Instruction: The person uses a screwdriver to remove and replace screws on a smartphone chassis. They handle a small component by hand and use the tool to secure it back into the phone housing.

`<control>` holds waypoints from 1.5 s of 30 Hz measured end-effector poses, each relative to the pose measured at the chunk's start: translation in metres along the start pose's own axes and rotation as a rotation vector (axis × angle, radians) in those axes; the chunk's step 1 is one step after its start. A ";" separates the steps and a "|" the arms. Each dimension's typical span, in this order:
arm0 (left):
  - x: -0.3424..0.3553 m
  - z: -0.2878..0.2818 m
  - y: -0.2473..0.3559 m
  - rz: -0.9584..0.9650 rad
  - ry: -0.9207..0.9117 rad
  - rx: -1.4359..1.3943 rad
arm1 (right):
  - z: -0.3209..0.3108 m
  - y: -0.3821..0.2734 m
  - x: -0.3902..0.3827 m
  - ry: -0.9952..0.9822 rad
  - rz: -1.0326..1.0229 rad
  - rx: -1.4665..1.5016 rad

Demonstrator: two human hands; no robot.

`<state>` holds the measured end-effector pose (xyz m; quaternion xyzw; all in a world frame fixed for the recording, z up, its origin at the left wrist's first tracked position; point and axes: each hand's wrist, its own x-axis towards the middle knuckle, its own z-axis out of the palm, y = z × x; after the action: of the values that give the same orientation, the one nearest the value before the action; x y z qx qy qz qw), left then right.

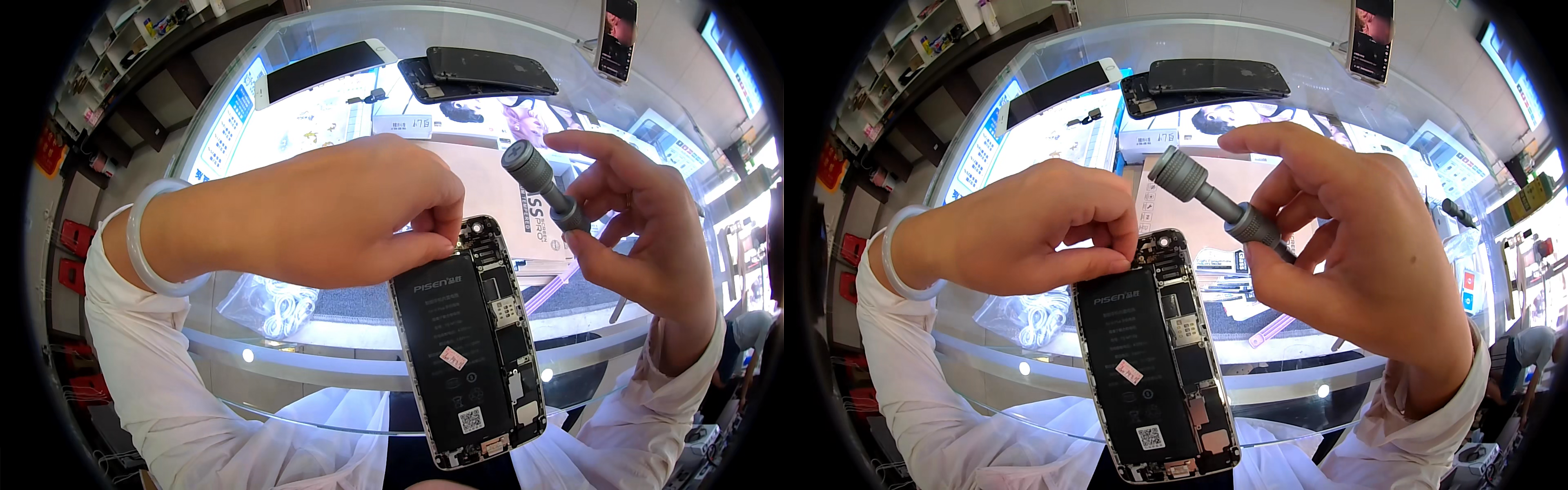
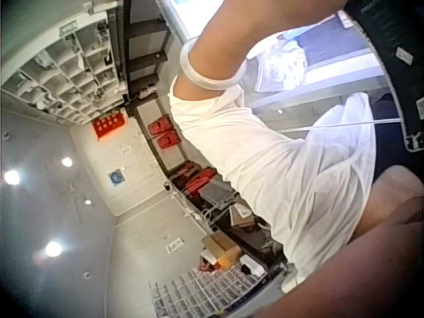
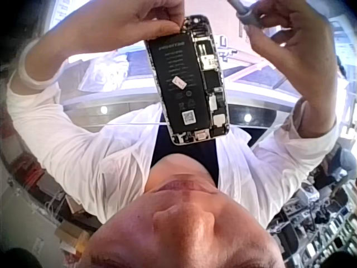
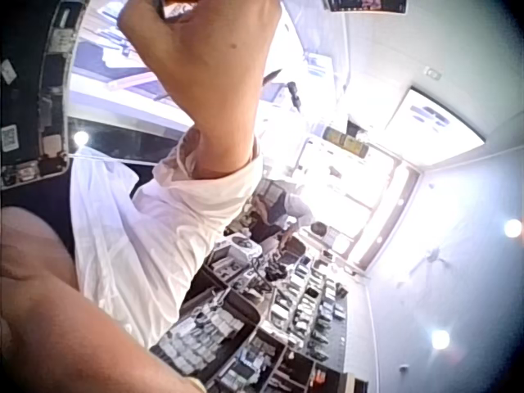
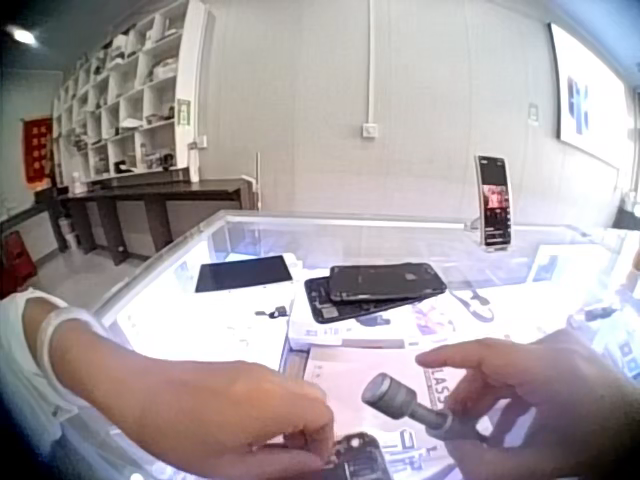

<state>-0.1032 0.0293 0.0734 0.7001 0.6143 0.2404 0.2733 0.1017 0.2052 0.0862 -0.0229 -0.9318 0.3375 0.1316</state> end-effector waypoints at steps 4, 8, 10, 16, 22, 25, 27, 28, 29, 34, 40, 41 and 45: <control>0.004 -0.007 0.002 -0.201 -0.043 -0.165 | 0.000 -0.001 0.000 -0.018 0.012 -0.014; 0.008 -0.011 0.003 -0.212 -0.110 -0.165 | 0.001 -0.002 0.000 -0.011 0.003 -0.018; 0.007 -0.011 0.005 -0.253 -0.110 -0.245 | 0.001 -0.001 0.000 -0.005 0.008 -0.038; 0.004 -0.009 0.009 -0.427 -0.105 -0.344 | 0.001 0.000 -0.001 -0.006 0.016 -0.033; 0.000 -0.001 0.007 -0.293 -0.032 -0.271 | 0.001 -0.002 -0.002 0.003 0.038 -0.022; -0.002 -0.001 0.006 -0.303 -0.042 -0.257 | 0.000 -0.003 -0.002 0.001 0.047 -0.029; -0.004 -0.002 0.006 -0.314 -0.046 -0.254 | 0.000 -0.003 -0.002 0.006 0.057 0.003; -0.005 -0.003 0.006 -0.313 -0.045 -0.253 | 0.000 -0.003 -0.002 0.000 0.054 -0.020; -0.006 -0.003 0.005 -0.270 -0.037 -0.266 | 0.000 -0.003 -0.002 0.003 0.060 -0.001; -0.003 0.002 0.000 -0.166 -0.013 -0.258 | -0.001 -0.003 -0.002 -0.016 0.042 -0.025; -0.005 -0.006 0.005 -0.217 -0.052 -0.180 | -0.001 -0.003 -0.003 -0.048 0.035 0.002; -0.005 -0.007 0.007 -0.201 -0.046 -0.166 | -0.001 -0.003 -0.003 -0.039 0.028 0.034; -0.012 -0.017 0.010 -0.049 0.071 0.101 | -0.002 -0.001 -0.003 -0.032 -0.008 0.023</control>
<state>-0.1083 0.0179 0.0926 0.6888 0.6518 0.2271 0.2217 0.1053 0.2046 0.0875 -0.0125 -0.9299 0.3481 0.1185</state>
